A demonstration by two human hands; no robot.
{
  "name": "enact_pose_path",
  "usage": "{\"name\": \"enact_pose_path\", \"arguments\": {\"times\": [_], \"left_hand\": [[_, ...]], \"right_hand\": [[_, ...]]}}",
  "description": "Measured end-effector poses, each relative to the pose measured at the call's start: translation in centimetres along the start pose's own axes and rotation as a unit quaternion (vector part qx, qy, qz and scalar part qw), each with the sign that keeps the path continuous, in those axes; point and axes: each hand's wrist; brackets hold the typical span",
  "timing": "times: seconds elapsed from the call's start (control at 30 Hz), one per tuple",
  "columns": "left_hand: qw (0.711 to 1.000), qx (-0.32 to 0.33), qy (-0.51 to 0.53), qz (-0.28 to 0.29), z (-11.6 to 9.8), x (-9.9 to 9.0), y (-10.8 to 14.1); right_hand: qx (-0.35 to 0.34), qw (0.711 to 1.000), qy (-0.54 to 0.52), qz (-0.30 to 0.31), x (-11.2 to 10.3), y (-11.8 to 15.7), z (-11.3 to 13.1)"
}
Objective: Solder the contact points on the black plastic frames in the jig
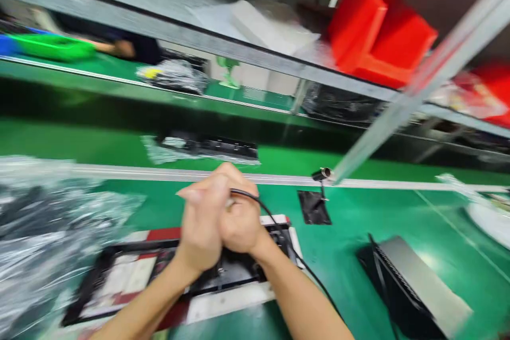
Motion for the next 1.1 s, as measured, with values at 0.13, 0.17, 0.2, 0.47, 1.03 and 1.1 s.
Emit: {"name": "enact_pose_path", "arguments": {"times": [0.13, 0.17, 0.2, 0.47, 1.03, 1.1], "left_hand": [[0.999, 0.028, -0.036, 0.01, -0.3, -1.9, -0.4], [0.999, 0.029, -0.031, 0.017, -0.3, -1.7, -0.5], [0.999, 0.03, -0.023, 0.024, -0.4, -1.5, -0.5], [0.998, 0.037, 0.004, 0.053, -0.6, -1.3, -0.6], [0.998, 0.035, 0.0, 0.06, -0.8, -1.4, -0.9], [0.997, 0.025, 0.002, 0.068, -0.7, -1.4, -0.8]], "right_hand": [[0.273, 0.914, -0.286, 0.092, 1.7, 0.1, 0.4], [0.296, 0.9, -0.306, 0.095, 1.4, 0.1, 0.3], [0.306, 0.894, -0.314, 0.098, 1.2, 0.1, 0.2], [0.316, 0.883, -0.336, 0.086, 1.1, 0.1, 0.3], [0.328, 0.881, -0.323, 0.108, 0.6, 0.0, 0.3], [0.324, 0.883, -0.322, 0.113, 0.4, 0.0, 0.3]]}}
Point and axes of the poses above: each hand's wrist, its own y-axis away from the middle knuckle, its own x-axis out of the palm, z = x × y, and after that the axes turned 4 degrees about -y, right-handed
